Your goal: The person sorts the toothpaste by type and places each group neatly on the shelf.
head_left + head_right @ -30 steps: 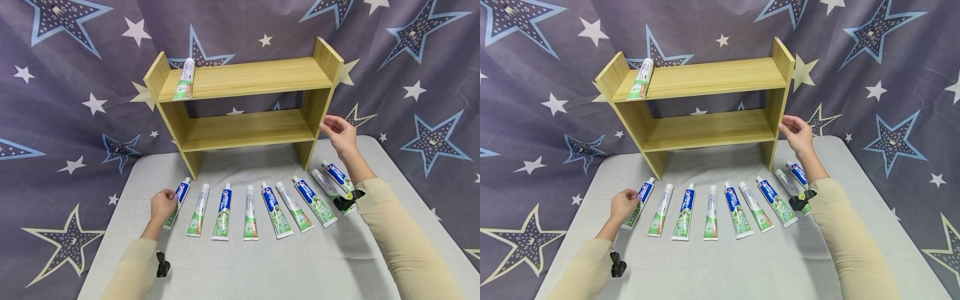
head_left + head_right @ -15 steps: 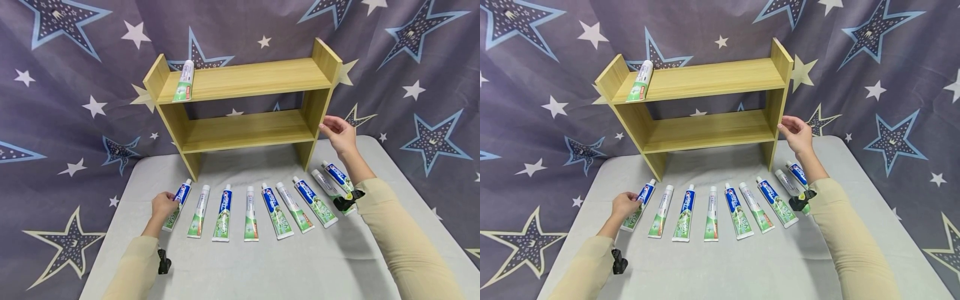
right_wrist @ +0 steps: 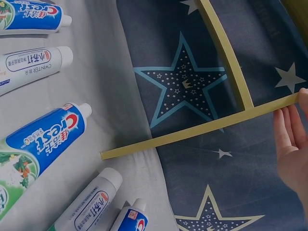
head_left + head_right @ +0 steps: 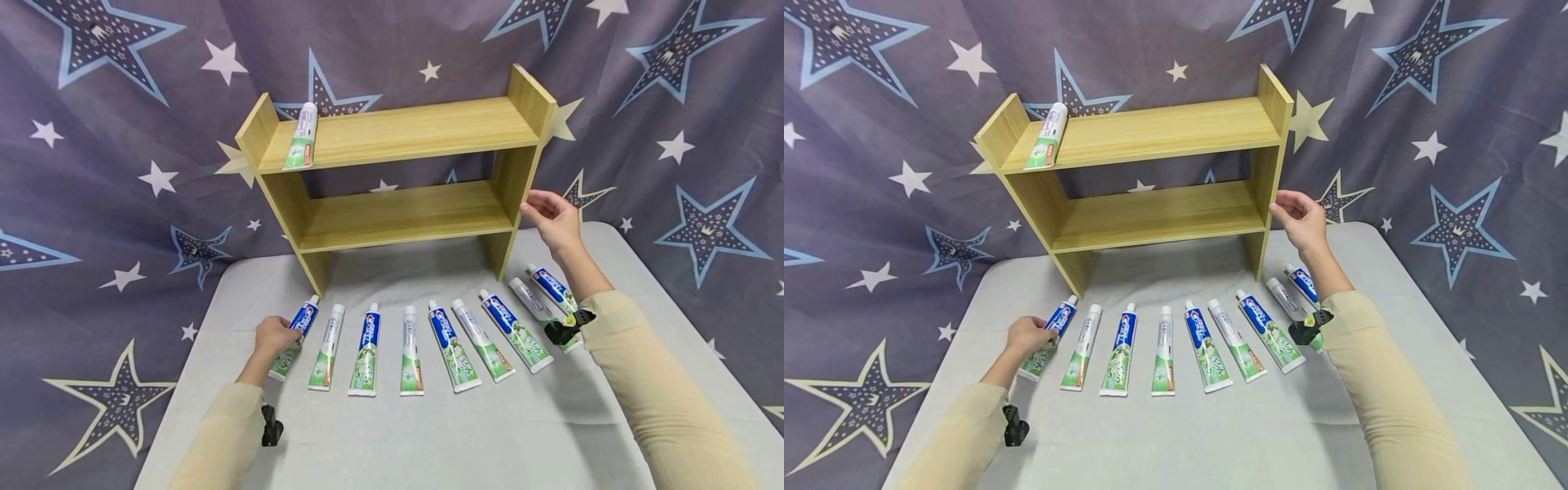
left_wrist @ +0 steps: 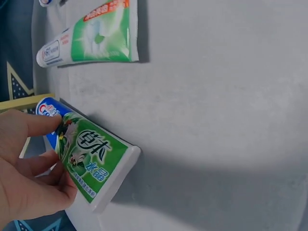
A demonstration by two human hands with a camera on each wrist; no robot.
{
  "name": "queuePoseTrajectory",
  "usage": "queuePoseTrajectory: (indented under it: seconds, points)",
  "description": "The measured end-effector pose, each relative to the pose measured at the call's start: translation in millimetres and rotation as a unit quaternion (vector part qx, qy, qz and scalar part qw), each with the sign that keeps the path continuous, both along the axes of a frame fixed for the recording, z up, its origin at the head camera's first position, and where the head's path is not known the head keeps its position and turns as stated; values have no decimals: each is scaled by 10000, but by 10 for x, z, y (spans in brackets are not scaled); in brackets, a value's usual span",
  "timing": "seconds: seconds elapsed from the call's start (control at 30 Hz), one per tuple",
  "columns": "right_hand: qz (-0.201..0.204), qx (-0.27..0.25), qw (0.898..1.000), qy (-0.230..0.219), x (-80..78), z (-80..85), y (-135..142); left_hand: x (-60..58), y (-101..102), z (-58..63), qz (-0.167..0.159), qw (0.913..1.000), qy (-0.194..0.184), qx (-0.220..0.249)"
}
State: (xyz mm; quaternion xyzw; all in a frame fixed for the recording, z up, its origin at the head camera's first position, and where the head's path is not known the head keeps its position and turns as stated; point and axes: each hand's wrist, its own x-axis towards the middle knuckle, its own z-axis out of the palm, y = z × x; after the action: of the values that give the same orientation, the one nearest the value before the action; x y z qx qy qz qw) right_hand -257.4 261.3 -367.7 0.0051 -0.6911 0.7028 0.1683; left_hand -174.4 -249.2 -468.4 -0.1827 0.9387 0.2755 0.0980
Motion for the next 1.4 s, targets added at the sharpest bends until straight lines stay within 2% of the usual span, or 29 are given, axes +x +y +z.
queuePoseTrajectory:
  seconds: [0.17,0.47,0.7,0.9,1.17,1.4]
  points:
    - [20,-44,10000,24,3,1,10,-30,33,47,-215,9996,-27,-165]
    - [68,-49,9999,75,-6,3,2,-45,37,119,-318,9991,-61,-289]
    - [33,24,9999,145,-17,-16,4,-39,9,219,-446,9983,-181,-322]
    - [42,-35,10000,82,-18,-20,10,-18,-4,267,-364,9979,-527,113]
    - [39,-44,10000,9,-11,-8,2,10,41,304,-41,9923,-894,852]
    - [27,-30,10000,-44,3,1,1,15,106,387,-124,9832,-1123,1436]
